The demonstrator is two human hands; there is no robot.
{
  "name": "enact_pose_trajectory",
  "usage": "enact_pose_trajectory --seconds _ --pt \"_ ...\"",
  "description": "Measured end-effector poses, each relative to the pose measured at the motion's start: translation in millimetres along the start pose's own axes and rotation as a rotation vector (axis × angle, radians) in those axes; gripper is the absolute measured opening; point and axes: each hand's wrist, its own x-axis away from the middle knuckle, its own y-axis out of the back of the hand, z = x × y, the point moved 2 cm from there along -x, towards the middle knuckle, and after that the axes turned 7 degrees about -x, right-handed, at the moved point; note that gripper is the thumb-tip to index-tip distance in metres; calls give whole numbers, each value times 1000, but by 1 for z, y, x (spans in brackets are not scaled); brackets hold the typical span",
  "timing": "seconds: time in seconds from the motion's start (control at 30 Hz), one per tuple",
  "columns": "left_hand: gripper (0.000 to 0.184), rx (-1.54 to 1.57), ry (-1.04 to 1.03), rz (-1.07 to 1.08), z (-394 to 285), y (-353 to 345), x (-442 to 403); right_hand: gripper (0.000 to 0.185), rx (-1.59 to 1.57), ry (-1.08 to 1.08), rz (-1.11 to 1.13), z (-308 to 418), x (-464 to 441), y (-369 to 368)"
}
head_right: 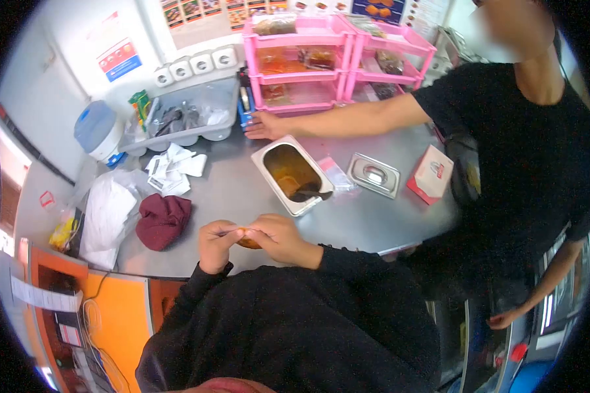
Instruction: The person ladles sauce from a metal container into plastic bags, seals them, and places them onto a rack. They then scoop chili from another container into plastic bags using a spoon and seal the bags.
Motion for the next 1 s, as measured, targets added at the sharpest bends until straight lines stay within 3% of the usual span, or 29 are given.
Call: enact_pose_trajectory --seconds 0.13,0.37,0.53,0.77,1.0 --pt "10 -73 53 67 -7 9 -11 12 -66 -45 -103 4 -4 2" --pt "15 -347 -87 92 -22 20 -27 11 -32 -58 -78 3 -12 15" --pt "15 -440 -249 73 -72 21 -54 11 -82 -26 -54 16 -46 32" --pt "11 -117 -310 126 -127 1 -62 15 -297 148 -239 45 -80 30" --pt "13 -177 -304 83 -119 -5 -62 15 -263 67 -321 46 -78 44"
